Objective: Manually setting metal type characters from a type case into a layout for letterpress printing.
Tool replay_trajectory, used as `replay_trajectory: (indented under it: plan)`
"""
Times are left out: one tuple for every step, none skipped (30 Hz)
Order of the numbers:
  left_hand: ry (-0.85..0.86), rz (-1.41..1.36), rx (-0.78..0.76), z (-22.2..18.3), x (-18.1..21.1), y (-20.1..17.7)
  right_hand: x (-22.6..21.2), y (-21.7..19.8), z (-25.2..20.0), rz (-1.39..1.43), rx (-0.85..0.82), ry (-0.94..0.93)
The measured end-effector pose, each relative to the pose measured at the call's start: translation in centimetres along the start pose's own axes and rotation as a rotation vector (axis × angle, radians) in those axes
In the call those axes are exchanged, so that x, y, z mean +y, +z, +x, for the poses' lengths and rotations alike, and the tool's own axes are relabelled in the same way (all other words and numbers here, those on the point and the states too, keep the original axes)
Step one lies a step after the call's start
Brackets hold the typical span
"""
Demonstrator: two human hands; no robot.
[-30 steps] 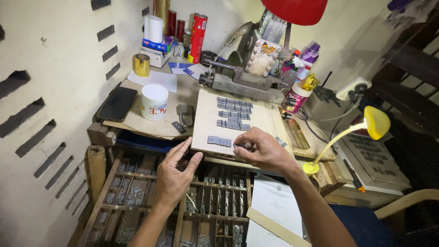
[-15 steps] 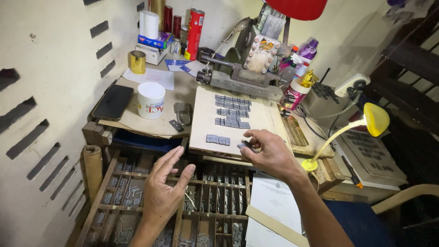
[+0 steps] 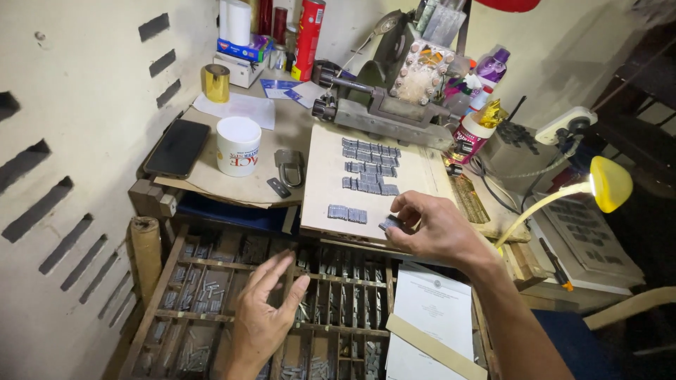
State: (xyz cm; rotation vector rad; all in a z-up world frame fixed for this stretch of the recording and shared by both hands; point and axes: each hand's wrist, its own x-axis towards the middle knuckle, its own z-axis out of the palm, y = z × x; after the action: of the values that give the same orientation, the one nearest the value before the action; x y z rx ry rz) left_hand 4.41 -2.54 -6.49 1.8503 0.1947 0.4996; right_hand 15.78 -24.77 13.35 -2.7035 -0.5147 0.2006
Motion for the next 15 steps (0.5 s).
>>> replay_trajectory:
  plan:
    - [-0.016,0.015,-0.015,-0.1,-0.4,0.1,0.3,0.0,0.3,0.004,-0.009,-0.023]
    - [-0.032,0.029,-0.03,-0.3,-0.7,0.2,0.5,0.0,0.5,0.008,-0.018,-0.046]
    - [-0.032,0.029,-0.03,-0.3,-0.9,0.3,1.1,0.2,0.8,0.007,-0.017,-0.046]
    - [-0.04,0.037,-0.048,-0.3,-1.2,0.4,1.6,0.4,1.2,0.007,0.013,-0.134]
    - [-0.051,0.046,-0.066,-0.4,-1.4,0.5,2.2,0.6,1.5,0.008,0.042,-0.223]
    - [-0.053,0.046,-0.065,-0.4,-2.1,0.9,2.6,0.8,1.6,0.008,0.04,-0.224]
    - [-0.038,0.071,-0.088,-0.4,-2.7,1.3,3.0,1.0,1.7,0.025,0.063,-0.276]
    - [-0.023,0.097,-0.112,-0.4,-3.3,1.8,3.4,1.2,1.8,0.043,0.086,-0.328]
    - [-0.022,0.098,-0.113,-0.5,-3.3,2.1,3.8,1.2,1.8,0.044,0.086,-0.327]
    - [0.061,0.124,-0.123,-0.6,-3.2,2.3,4.1,1.2,1.7,0.04,0.12,-0.345]
    - [0.144,0.149,-0.133,-0.7,-3.1,2.6,4.4,1.2,1.6,0.035,0.155,-0.363]
    - [0.146,0.15,-0.134,-0.9,-2.7,2.8,4.9,1.5,0.6,0.036,0.156,-0.362]
    - [0.247,0.142,-0.148,-1.1,-2.4,2.9,5.3,1.7,-0.4,0.125,0.18,-0.46]
    - [0.349,0.134,-0.162,-1.3,-2.0,3.1,5.7,2.0,-1.3,0.214,0.202,-0.557]
    - [0.345,0.136,-0.162,-1.7,-2.1,3.5,5.0,2.8,-2.7,0.216,0.198,-0.558]
